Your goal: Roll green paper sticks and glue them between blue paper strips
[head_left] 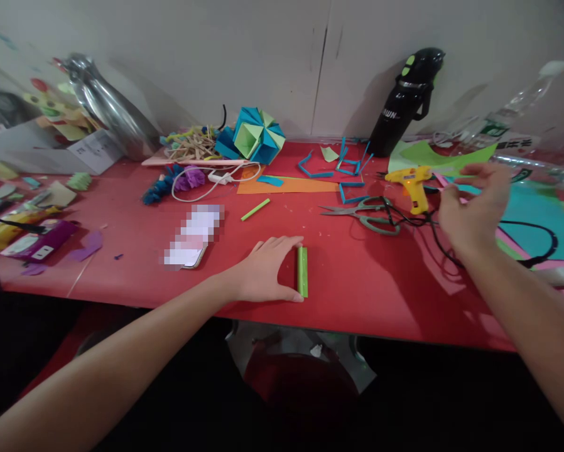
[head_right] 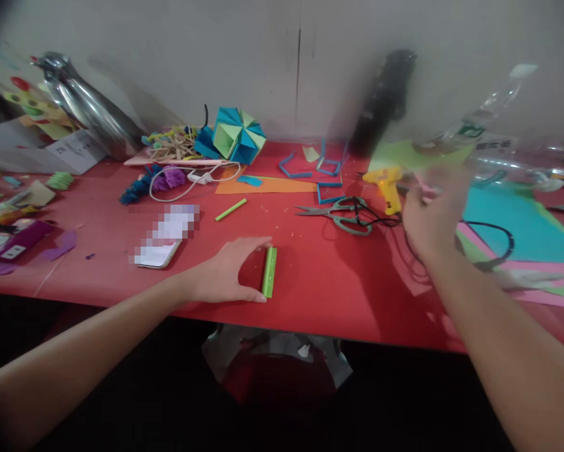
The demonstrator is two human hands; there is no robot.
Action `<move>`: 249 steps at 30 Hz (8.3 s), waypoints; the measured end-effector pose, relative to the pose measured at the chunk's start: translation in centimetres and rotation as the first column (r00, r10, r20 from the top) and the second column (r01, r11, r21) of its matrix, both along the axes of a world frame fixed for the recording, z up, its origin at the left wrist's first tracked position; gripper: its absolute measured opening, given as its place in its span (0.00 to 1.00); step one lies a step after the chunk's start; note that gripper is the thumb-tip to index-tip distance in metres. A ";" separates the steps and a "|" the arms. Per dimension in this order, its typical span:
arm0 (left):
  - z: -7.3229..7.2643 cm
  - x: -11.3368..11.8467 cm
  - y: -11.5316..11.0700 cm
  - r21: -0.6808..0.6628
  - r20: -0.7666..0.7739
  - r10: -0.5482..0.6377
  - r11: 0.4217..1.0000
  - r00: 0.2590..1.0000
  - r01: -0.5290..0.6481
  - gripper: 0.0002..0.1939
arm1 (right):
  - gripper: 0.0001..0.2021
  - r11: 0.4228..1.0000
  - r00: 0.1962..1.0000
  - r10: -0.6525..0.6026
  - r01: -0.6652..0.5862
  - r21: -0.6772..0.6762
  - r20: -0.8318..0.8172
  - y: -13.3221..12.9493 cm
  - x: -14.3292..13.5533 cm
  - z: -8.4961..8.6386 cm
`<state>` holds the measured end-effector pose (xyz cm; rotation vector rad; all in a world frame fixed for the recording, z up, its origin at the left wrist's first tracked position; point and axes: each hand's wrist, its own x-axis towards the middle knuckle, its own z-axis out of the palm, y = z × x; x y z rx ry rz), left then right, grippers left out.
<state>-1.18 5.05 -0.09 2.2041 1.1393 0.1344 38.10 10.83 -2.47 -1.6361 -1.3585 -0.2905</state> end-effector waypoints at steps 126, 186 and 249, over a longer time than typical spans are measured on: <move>-2.3 1.0 0.6 0.391 -0.143 -0.039 0.916 0.989 0.093 0.08 | 0.19 0.413 0.367 0.908 -0.705 -0.577 0.201 -7.7 -14.9 -2.1; -2.1 1.1 -0.3 0.335 -0.001 0.121 0.935 0.993 -0.114 0.05 | 0.18 0.489 0.458 0.866 -0.700 -0.520 0.198 -8.5 -15.6 -2.2; -3.8 2.1 -3.2 0.570 -0.023 0.078 0.820 0.997 -0.051 0.19 | 0.15 0.600 0.624 0.775 -0.677 -0.426 0.100 -10.3 -16.3 -2.8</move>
